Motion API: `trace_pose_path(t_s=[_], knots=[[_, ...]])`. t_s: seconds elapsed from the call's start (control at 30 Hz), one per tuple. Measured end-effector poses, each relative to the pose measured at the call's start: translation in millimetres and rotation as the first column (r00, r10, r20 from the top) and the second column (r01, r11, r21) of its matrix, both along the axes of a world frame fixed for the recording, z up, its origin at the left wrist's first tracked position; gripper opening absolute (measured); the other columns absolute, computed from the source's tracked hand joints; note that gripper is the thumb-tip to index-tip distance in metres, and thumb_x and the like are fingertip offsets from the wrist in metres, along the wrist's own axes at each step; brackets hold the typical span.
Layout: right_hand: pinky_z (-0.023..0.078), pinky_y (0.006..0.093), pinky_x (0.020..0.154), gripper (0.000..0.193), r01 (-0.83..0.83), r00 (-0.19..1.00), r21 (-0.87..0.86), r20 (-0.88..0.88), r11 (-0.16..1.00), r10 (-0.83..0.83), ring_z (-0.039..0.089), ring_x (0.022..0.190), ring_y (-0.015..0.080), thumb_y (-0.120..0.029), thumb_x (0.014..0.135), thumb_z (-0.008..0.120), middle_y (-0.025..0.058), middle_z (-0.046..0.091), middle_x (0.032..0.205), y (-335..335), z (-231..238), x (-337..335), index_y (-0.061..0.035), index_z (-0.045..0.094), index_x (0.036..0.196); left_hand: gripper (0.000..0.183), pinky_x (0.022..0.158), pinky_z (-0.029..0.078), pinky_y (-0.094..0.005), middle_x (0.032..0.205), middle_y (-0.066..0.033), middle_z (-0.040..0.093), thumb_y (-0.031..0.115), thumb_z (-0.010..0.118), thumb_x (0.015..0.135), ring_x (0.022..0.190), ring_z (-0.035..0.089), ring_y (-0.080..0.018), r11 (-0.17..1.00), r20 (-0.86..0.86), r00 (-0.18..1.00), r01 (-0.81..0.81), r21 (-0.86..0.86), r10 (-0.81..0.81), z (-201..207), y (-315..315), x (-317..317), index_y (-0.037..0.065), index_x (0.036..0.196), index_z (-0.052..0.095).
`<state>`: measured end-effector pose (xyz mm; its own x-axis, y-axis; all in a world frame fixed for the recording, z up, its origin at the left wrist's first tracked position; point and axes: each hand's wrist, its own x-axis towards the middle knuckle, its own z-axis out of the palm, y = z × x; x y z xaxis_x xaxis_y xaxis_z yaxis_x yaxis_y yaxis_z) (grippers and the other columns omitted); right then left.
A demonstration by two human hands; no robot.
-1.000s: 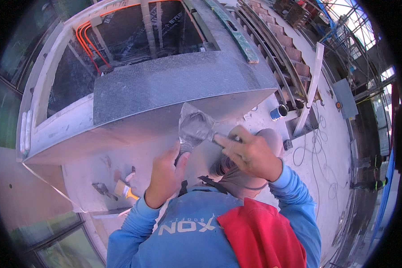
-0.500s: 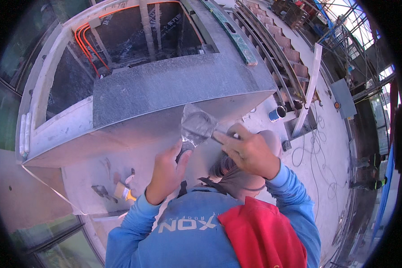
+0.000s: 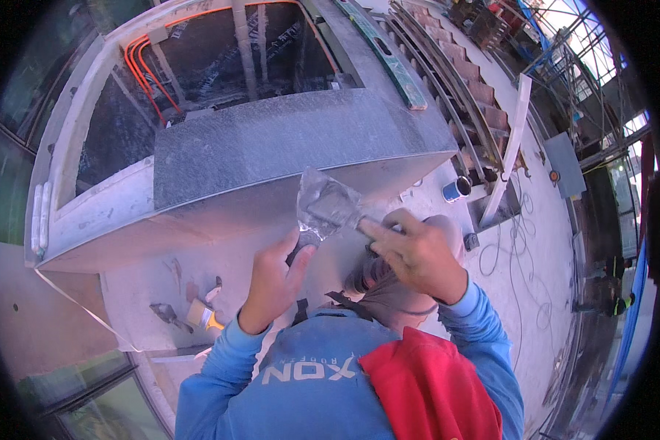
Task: The person positions and secures stone tiles onto a curved architectural element, using a trowel to apply adhesive and a level to check alignment. The person repeatedly adjusts the tiles and applies adhesive to ensure proper fit.
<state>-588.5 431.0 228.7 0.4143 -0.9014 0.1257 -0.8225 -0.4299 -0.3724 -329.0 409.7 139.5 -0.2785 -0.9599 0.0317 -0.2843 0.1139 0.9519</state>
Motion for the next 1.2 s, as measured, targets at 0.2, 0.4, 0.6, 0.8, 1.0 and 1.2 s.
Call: trace_pose_path(t_s=[0.2,0.4,0.6,0.8,1.0,1.2], knots=[[0.054,0.0397,0.06,0.037,-0.028,0.999,0.012,-0.035,1.0,0.029,0.066,0.071,0.0323,-0.01,0.088,0.064,0.0136,0.063,0.096,3.7,3.0,-1.1,-0.0167,0.069,0.124,0.039,0.07,0.052,-0.0371,0.085,-0.0273,0.067,0.015,0.068,0.094,0.074,0.069,-0.0296,0.999,-0.002,1.0,0.011,0.046,-0.011,0.1,0.1,-4.5,-0.016,0.116,0.062],[0.052,0.0405,0.064,0.036,-0.086,0.996,0.053,0.038,0.995,0.084,0.065,0.074,0.0322,-0.008,0.089,0.066,0.0139,0.064,0.097,4.6,7.7,-17.5,-0.0095,0.068,0.125,0.044,0.058,0.048,-0.0322,0.075,-0.0173,0.064,0.018,0.067,0.095,0.059,0.061,-0.017,0.997,-0.023,0.998,0.053,0.062,-0.051,-0.8,-0.7,-0.4,-0.016,0.123,0.059],[0.048,0.034,0.072,0.038,-0.042,0.83,0.289,0.542,0.956,-0.128,0.06,0.08,0.0192,-0.026,0.098,0.065,0.0124,0.067,0.099,-22.6,-2.0,-65.2,-0.002,0.066,0.128,0.039,0.054,0.046,-0.0257,0.079,-0.0057,0.066,0.02,0.065,0.098,0.059,0.059,-0.0102,0.945,-0.284,0.941,0.25,0.212,-0.185,10.6,-5.5,8.2,-0.009,0.125,0.063],[0.049,0.0348,0.082,0.035,-0.155,0.831,0.222,0.556,0.963,0.005,0.064,0.093,0.0221,-0.019,0.099,0.063,0.0129,0.07,0.1,-35.1,-17.3,-81.1,-0.0037,0.066,0.13,0.047,0.052,0.046,-0.0251,0.081,-0.0064,0.067,0.031,0.068,0.097,0.06,0.06,-0.0105,0.864,-0.516,0.818,0.432,0.257,-0.255,25.9,-7.8,13.6,-0.006,0.126,0.064],[0.049,0.0336,0.089,0.036,-0.126,0.899,0.235,0.437,0.964,0.011,0.064,0.101,0.0221,-0.022,0.099,0.063,0.0142,0.069,0.109,-23.9,-21.7,-92.9,-0.0006,0.066,0.127,0.045,0.052,0.044,-0.0238,0.08,-0.0033,0.065,0.028,0.068,0.097,0.06,0.057,-0.008,0.908,-0.5,0.829,0.381,0.176,-0.251,32.2,-10.8,24.6,-0.006,0.127,0.063],[0.045,0.0257,0.068,0.045,0.138,0.499,0.392,0.766,0.909,-0.406,0.059,0.076,0.0113,-0.031,0.106,0.05,0.01,0.067,0.098,27.1,-6.2,-55.6,0.0071,0.061,0.127,0.029,0.056,0.045,-0.0241,0.076,-0.0056,0.065,0.017,0.064,0.099,0.063,0.058,-0.0086,0.99,-0.248,0.963,-0.121,-0.066,0.101,32.3,-8.1,-6.7,-0.007,0.115,0.063]])
